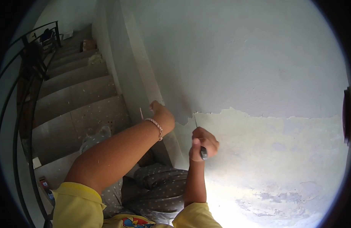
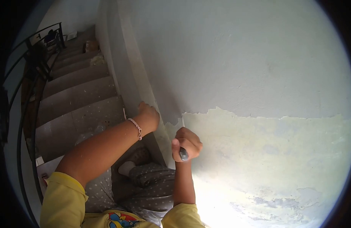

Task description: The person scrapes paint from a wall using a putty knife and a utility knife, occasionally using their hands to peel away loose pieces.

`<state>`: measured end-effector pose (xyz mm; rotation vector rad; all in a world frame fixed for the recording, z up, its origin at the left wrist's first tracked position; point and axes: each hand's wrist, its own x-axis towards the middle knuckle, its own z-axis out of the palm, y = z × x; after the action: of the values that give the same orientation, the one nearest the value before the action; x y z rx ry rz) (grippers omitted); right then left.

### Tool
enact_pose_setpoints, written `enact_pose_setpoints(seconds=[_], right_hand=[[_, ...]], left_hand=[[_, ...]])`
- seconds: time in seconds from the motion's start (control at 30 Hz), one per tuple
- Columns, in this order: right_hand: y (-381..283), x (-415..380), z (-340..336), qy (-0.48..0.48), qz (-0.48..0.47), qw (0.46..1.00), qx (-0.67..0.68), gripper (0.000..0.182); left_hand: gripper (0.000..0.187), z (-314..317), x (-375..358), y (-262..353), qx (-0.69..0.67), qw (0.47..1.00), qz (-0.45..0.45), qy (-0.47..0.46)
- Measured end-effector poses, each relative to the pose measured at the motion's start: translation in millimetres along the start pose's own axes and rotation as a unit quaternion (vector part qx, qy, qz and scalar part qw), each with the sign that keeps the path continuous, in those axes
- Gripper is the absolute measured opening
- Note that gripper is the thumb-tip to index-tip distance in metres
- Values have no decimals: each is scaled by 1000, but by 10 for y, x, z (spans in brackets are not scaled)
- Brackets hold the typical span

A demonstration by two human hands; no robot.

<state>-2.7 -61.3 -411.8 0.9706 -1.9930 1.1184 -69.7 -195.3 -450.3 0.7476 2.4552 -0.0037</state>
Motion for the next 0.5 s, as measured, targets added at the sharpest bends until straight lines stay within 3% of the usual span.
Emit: enact_pose_setpoints(seconds=[0.13, 0.2, 0.33, 0.5], right_hand=[[190, -218, 0, 51, 71, 996, -24, 28], [216, -307, 69, -14, 99, 993, -67, 28], [-40, -102, 52, 27, 10, 999, 46, 28], [100, -251, 17, 5, 60, 998, -23, 34]], left_hand=[[39, 0, -38, 7, 16, 999, 25, -16], [40, -39, -52, -2, 5, 999, 23, -24], [39, 21, -16, -61, 10, 1000, -4, 1], [39, -18, -34, -63, 3, 1000, 12, -17]])
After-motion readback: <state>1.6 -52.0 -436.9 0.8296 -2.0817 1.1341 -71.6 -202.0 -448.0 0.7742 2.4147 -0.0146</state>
